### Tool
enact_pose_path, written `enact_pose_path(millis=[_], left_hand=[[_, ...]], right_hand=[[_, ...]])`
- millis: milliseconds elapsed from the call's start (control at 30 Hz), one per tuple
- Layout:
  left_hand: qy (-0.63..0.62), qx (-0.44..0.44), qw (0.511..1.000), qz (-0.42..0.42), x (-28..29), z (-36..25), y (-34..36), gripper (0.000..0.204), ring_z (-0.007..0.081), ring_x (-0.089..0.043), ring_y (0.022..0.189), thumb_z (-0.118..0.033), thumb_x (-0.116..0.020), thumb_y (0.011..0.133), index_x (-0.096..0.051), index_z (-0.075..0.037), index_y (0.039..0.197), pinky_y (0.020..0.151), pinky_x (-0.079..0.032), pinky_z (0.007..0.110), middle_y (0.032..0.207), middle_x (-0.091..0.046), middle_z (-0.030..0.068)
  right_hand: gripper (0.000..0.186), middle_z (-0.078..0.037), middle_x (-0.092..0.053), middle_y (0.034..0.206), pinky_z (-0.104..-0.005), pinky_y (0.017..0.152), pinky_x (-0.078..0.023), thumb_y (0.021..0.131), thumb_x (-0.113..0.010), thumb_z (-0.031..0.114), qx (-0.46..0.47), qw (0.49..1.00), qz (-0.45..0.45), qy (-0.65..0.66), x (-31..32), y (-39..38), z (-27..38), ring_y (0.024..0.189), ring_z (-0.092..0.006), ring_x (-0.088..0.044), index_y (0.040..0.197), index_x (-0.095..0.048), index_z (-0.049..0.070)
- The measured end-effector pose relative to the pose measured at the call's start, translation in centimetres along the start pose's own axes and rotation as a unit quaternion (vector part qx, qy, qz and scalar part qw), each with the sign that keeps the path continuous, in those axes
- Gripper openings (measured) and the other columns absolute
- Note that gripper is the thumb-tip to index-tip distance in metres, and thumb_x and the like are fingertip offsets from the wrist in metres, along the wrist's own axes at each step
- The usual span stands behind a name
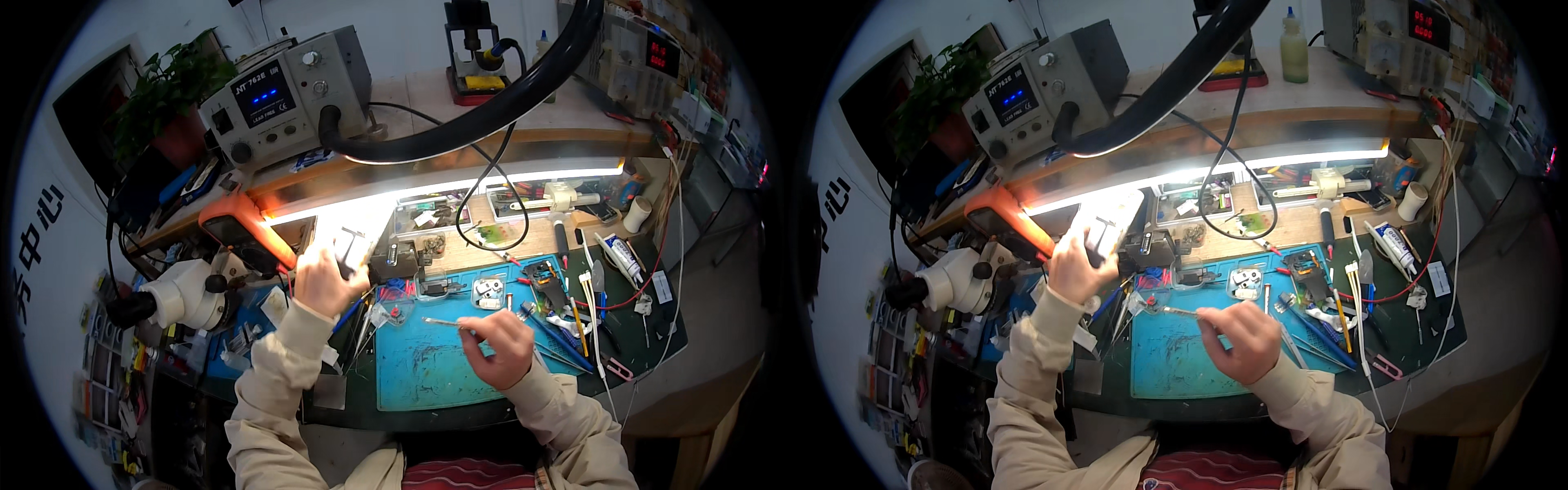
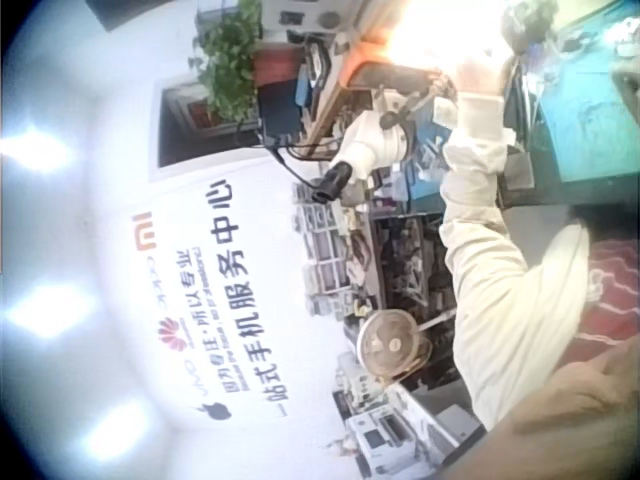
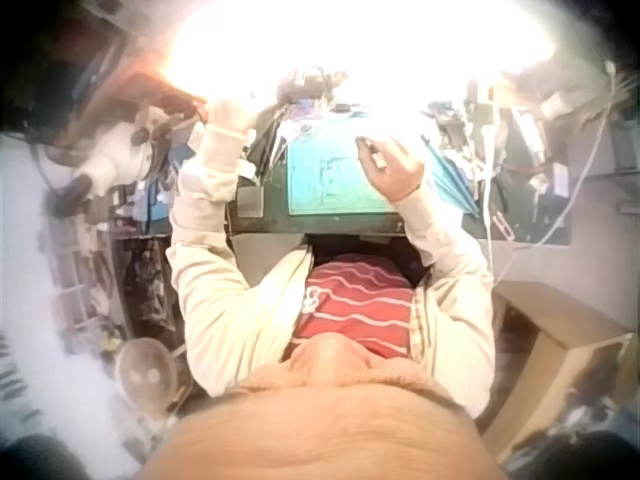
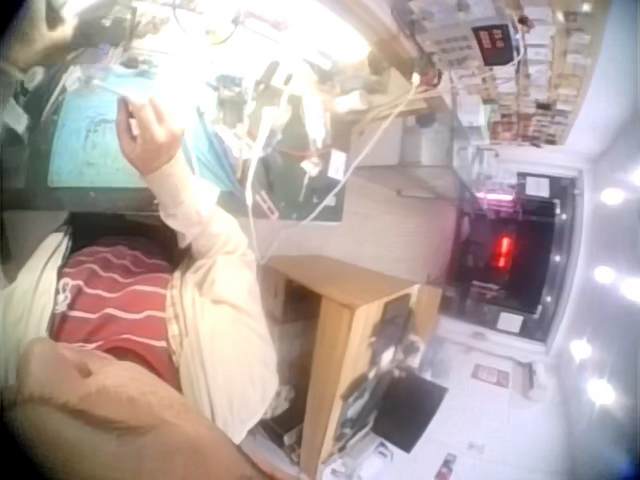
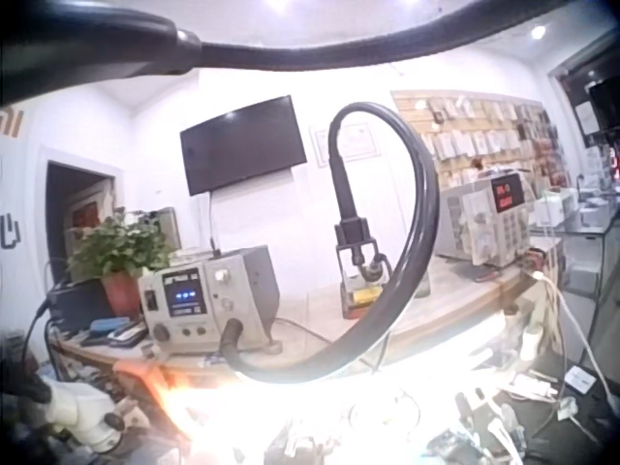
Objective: The person disassembles a smartphone, removes the battery, and uses a multimeter to test the circuit board. They then reconnect the battery and reassemble the phone.
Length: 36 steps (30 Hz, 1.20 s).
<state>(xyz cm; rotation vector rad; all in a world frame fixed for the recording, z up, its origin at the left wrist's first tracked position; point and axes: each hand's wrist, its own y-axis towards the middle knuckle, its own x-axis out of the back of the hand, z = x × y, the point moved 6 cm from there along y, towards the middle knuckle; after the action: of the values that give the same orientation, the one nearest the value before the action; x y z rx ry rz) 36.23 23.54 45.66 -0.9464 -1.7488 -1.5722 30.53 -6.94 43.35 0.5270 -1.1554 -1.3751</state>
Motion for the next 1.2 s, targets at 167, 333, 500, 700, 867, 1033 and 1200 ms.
enact_pose_path(millis=[167, 333, 500, 700, 867, 1033, 1200], left_hand=[[-0.441, 0.074, 0.870, 0.209, -0.1, -3.4, -8.2, 0.100, 0.0240, -0.063, 0.104, -0.014, -0.080, 0.079, -0.024, 0.005, 0.159, 0.094, -0.051, 0.035, 0.119, -0.061, 0.0159], [-0.705, 0.170, 0.584, 0.365, -4.9, -6.7, -13.8, 0.099, 0.0162, -0.048, 0.130, 0.004, -0.072, 0.086, -0.012, -0.002, 0.164, 0.107, -0.042, 0.030, 0.145, -0.045, 0.0061], [-0.697, 0.189, 0.583, 0.372, -5.8, -9.6, -12.9, 0.080, 0.0172, -0.056, 0.126, -0.005, -0.078, 0.091, -0.029, 0.002, 0.153, 0.107, -0.047, 0.034, 0.139, -0.054, 0.0101], [-0.635, 0.129, 0.690, 0.321, -7.8, -9.2, -14.1, 0.052, 0.0181, -0.058, 0.124, -0.006, -0.069, 0.099, -0.036, 0.001, 0.138, 0.106, -0.049, 0.035, 0.133, -0.057, 0.0131], [-0.677, 0.157, 0.649, 0.309, -8.1, -8.8, -14.4, 0.051, 0.0199, -0.061, 0.124, -0.003, -0.067, 0.099, -0.035, 0.001, 0.139, 0.106, -0.049, 0.036, 0.135, -0.058, 0.0141], [-0.673, 0.188, 0.645, 0.309, -8.0, -7.9, -14.3, 0.056, 0.0194, -0.062, 0.123, -0.001, -0.069, 0.096, -0.038, 0.001, 0.142, 0.107, -0.050, 0.036, 0.134, -0.060, 0.0137], [-0.690, 0.184, 0.632, 0.300, -7.9, -8.0, -14.3, 0.053, 0.0192, -0.063, 0.122, -0.004, -0.065, 0.100, -0.039, 0.002, 0.145, 0.105, -0.051, 0.036, 0.136, -0.061, 0.0129]], right_hand=[[0.010, 0.000, -0.062, 0.072, -0.0206, 0.052, -0.041, 0.094, -0.072, 0.002, -0.207, 0.962, -0.119, 0.130, 1.3, -1.2, -2.9, 0.056, -0.0048, -0.053, 0.102, -0.067, 0.002], [0.017, -0.007, -0.072, 0.084, -0.0213, 0.056, -0.049, 0.099, -0.068, 0.004, -0.354, 0.876, -0.122, 0.304, 1.9, -1.0, -4.0, 0.065, -0.0098, -0.065, 0.114, -0.068, -0.002], [0.026, -0.016, -0.075, 0.099, -0.0308, 0.071, -0.061, 0.099, -0.059, 0.003, -0.343, 0.874, -0.085, 0.332, 2.1, 0.7, -4.3, 0.083, -0.0206, -0.075, 0.121, -0.066, -0.008], [0.036, -0.018, -0.074, 0.103, -0.0312, 0.077, -0.061, 0.100, -0.041, 0.004, -0.342, 0.868, -0.063, 0.353, 1.8, 1.0, -5.7, 0.086, -0.0207, -0.073, 0.122, -0.064, -0.013], [0.027, -0.007, -0.073, 0.093, -0.0213, 0.070, -0.054, 0.092, -0.073, -0.003, -0.366, 0.903, -0.009, 0.225, 0.2, -0.9, -6.7, 0.081, -0.0077, -0.069, 0.118, -0.068, -0.003], [0.023, -0.009, -0.075, 0.090, -0.0230, 0.067, -0.055, 0.090, -0.078, 0.003, -0.339, 0.928, 0.028, 0.149, 0.7, 0.2, -6.7, 0.078, -0.0086, -0.069, 0.112, -0.071, -0.001], [0.017, -0.007, -0.075, 0.090, -0.0303, 0.063, -0.053, 0.084, -0.081, 0.012, -0.232, 0.951, 0.207, -0.001, 0.1, 0.0, -6.0, 0.075, -0.0198, -0.070, 0.099, -0.075, 0.007]])
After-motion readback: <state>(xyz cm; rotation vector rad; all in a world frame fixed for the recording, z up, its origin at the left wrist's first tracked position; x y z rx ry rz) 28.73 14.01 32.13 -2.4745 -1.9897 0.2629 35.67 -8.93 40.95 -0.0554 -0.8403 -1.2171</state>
